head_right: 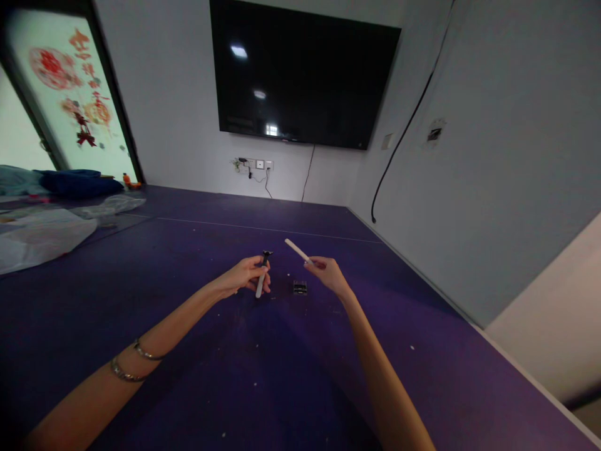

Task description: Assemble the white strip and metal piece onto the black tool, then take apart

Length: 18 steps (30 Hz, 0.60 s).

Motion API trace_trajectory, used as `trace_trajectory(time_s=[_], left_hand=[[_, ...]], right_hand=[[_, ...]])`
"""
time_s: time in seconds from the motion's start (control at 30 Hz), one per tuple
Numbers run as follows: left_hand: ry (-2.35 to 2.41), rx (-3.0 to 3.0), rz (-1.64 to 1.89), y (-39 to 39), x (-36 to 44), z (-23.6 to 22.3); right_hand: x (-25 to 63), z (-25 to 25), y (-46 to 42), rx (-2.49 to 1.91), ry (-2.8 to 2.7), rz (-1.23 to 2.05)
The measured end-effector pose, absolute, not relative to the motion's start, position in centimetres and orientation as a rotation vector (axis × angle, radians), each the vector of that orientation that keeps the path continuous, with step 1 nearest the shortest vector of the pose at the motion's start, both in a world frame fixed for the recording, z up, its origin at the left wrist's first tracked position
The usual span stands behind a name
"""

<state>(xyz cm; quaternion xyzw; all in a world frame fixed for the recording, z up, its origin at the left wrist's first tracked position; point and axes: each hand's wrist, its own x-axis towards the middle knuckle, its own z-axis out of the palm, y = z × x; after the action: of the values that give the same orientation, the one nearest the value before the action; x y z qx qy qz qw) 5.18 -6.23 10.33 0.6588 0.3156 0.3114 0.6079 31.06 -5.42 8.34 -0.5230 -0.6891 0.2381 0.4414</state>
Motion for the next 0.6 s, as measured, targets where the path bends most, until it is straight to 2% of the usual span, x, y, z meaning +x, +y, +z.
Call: trace_trajectory(time_s=[0.43,0.6], left_hand=[[0.686,1.633,0.904,-5.9,3.0,13.4],[0.694,1.631,0.917,-6.0,3.0,13.4]], right_hand=[[27.7,9.3,-6.9,-1.453,-1.688,0.381],[25.3,8.3,-8.8,-1.764,-1.845,0.059]])
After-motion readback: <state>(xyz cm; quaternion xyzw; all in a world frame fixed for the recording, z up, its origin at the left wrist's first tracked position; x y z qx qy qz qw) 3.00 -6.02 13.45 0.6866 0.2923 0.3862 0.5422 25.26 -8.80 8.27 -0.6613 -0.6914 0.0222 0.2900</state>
